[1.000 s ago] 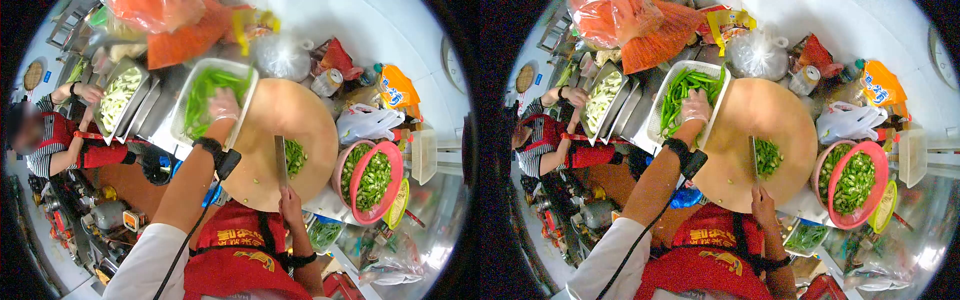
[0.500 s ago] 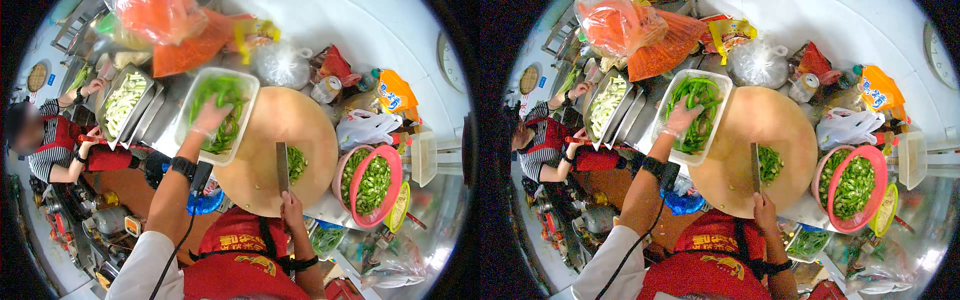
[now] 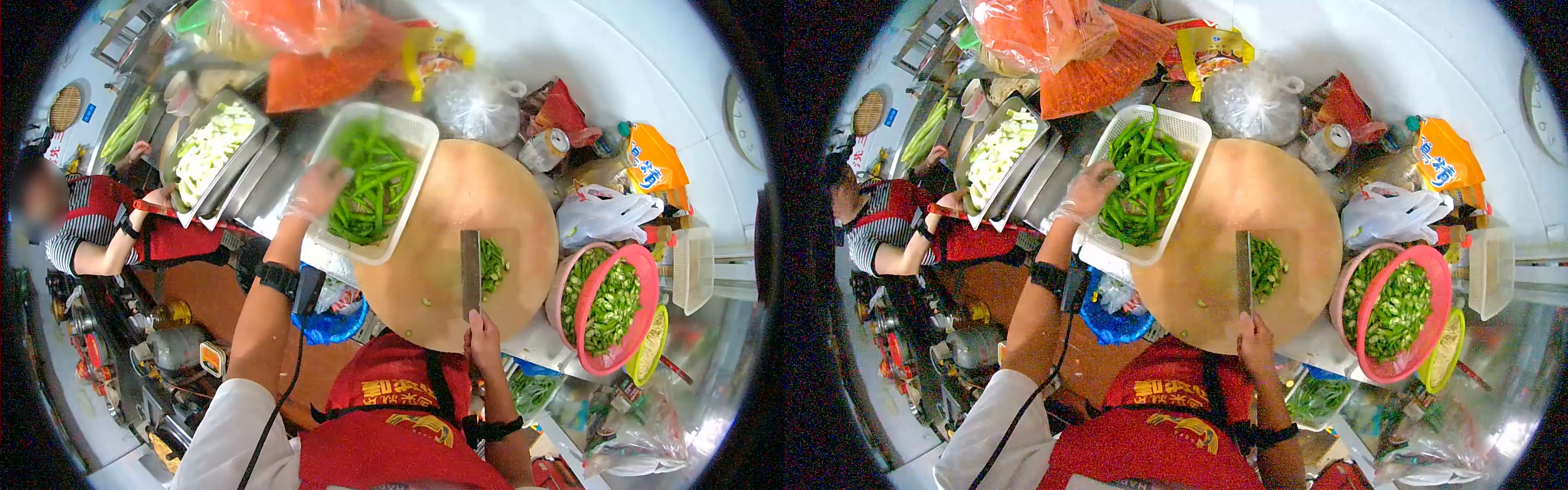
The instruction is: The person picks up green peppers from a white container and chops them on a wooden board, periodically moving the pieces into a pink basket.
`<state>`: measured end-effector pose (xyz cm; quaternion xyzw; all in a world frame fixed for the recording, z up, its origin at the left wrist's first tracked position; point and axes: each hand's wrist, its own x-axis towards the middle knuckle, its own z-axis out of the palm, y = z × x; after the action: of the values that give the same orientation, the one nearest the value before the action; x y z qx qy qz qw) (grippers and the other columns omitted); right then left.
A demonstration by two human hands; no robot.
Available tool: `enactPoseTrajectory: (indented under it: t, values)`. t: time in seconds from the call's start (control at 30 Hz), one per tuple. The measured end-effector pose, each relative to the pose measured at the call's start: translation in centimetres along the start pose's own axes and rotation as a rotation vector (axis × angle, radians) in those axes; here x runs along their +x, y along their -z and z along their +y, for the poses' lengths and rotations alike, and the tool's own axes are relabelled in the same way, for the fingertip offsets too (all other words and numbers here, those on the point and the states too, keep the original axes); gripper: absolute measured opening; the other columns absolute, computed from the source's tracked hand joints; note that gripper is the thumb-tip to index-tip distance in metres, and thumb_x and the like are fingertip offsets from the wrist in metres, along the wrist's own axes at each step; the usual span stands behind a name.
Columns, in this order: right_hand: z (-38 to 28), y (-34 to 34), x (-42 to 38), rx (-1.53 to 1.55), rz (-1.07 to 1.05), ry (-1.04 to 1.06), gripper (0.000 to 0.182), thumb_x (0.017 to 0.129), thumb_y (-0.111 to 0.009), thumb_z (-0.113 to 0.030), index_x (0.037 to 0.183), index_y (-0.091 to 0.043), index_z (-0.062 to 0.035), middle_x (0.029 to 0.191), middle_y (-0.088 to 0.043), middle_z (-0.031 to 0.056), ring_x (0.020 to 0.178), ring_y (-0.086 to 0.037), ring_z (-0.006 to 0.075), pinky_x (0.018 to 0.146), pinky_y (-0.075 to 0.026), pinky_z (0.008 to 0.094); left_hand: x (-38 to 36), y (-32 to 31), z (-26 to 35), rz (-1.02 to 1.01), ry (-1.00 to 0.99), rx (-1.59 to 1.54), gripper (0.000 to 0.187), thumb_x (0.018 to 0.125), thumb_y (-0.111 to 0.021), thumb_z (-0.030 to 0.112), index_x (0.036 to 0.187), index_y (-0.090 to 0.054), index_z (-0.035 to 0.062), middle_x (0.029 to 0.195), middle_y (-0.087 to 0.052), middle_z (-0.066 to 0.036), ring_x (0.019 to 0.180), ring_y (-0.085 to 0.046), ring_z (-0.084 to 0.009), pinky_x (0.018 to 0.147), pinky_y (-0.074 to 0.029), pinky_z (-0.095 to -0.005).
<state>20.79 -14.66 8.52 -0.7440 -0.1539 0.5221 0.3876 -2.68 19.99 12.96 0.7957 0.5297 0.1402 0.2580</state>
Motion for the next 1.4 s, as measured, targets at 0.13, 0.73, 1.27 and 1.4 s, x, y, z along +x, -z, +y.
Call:
enactPoseTrajectory:
  t: [0.13, 0.73, 1.27, 1.4]
  values:
    - [0.0, 0.0, 0.0, 0.038, -0.012, -0.028, 0.035, 0.093, -0.05, -0.037, 0.106, -0.057, -0.005, 0.05, -0.045, -0.0001, 0.04, -0.043, 0.0101, 0.039, -0.034, 0.0284, -0.4, 0.0, 1.4, 0.006, -0.045, 0.177, 0.035, 0.084, -0.053, 0.034, 0.103, -0.059, 0.0059, 0.099, -0.06, -0.023, 0.093, -0.058, -0.0387, 0.081, -0.046, -0.0456]
    - [0.7, 0.5, 0.7, -0.167, -0.023, -0.017, 0.044, 0.094, -0.047, -0.04, 0.111, -0.056, -0.0012, 0.056, -0.051, 0.0058, 0.046, -0.049, 0.0133, 0.046, -0.041, 0.0298, 2.0, -9.7, 8.2, -0.016, 0.005, 0.772, 0.042, 0.087, -0.046, 0.023, 0.128, -0.042, 0.0139, 0.119, -0.048, -0.012, 0.11, -0.049, -0.0296, 0.08, -0.048, -0.0452]
    - [-0.6, 0.1, -0.2, -0.11, -0.017, 0.03, 0.043, 0.094, -0.046, -0.039, 0.113, -0.057, -0.0028, 0.052, -0.047, 0.0041, 0.044, -0.046, 0.0128, 0.044, -0.039, 0.0304, 4.1, -2.4, 7.0, -0.07, 0.009, -0.046, 0.046, 0.081, -0.064, 0.025, 0.12, -0.052, 0.0038, 0.099, -0.065, -0.016, 0.089, -0.062, -0.0295, 0.082, -0.048, -0.0379]
    - [-1.0, -0.2, -0.3, -0.069, 0.01, -0.008, 0.04, 0.093, -0.048, -0.038, 0.107, -0.058, -0.001, 0.051, -0.047, 0.0037, 0.043, -0.046, 0.0122, 0.043, -0.038, 0.0304, 2.6, 0.4, 6.6, 0.013, -0.048, -0.4, 0.035, 0.083, -0.064, 0.019, 0.113, -0.055, 0.0054, 0.098, -0.063, -0.007, 0.086, -0.057, -0.0133, 0.08, -0.047, -0.0306]
